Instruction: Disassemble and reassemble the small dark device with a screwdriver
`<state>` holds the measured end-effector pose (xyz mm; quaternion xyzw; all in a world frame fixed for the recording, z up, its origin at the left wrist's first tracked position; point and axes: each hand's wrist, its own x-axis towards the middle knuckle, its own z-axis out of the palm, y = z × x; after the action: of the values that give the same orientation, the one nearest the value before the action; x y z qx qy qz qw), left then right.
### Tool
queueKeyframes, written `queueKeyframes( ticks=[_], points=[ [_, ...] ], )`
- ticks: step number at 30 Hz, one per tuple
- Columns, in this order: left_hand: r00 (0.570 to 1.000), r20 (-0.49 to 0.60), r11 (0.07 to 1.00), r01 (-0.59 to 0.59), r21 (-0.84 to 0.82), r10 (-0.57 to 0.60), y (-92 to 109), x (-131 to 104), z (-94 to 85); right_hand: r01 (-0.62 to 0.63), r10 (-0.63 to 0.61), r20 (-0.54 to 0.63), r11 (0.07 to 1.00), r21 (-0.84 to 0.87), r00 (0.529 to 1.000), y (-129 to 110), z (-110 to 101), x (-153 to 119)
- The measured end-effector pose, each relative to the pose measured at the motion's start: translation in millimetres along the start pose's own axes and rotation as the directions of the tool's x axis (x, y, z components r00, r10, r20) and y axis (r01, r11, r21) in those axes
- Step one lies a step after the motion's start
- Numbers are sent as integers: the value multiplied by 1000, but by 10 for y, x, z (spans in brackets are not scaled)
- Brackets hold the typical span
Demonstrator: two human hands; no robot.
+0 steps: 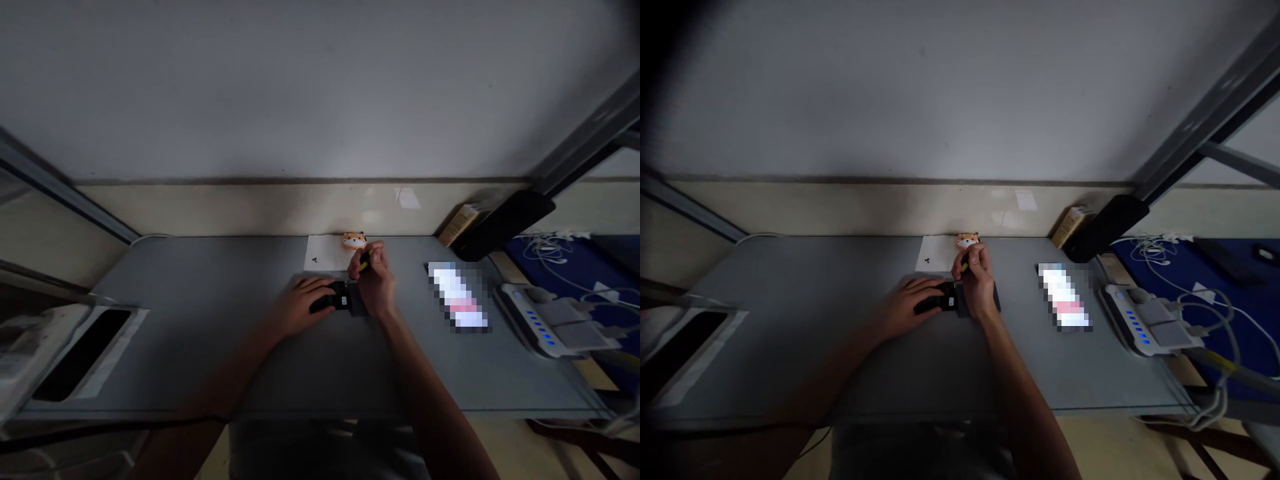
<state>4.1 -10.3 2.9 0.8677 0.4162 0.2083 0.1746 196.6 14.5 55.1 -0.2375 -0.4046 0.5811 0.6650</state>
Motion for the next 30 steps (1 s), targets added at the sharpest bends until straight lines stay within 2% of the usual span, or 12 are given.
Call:
queueKeyframes(
  ticks=[7, 13, 18, 23, 30],
  points=[
    [1000, -15, 1000, -13, 4, 13, -14, 11, 5, -86, 86, -13, 996, -17, 996, 14, -17, 46],
    [999, -29, 1000, -16, 10, 16, -12, 9, 25, -18, 19, -24, 1000, 18, 1000, 51, 1, 21],
    [1000, -22, 1000, -5, 14, 5, -13, 10, 27, 30, -32, -32, 997, -67, 999, 56, 33, 5],
    [1000, -14, 1000, -12, 11, 13, -20, 11, 19, -15, 17, 47, 999, -46, 999, 40, 52, -5],
    [1000, -4, 1000, -8, -2, 8, -23, 4, 22, -22, 25, 57, 998, -64, 998, 13, 115, -80]
  ],
)
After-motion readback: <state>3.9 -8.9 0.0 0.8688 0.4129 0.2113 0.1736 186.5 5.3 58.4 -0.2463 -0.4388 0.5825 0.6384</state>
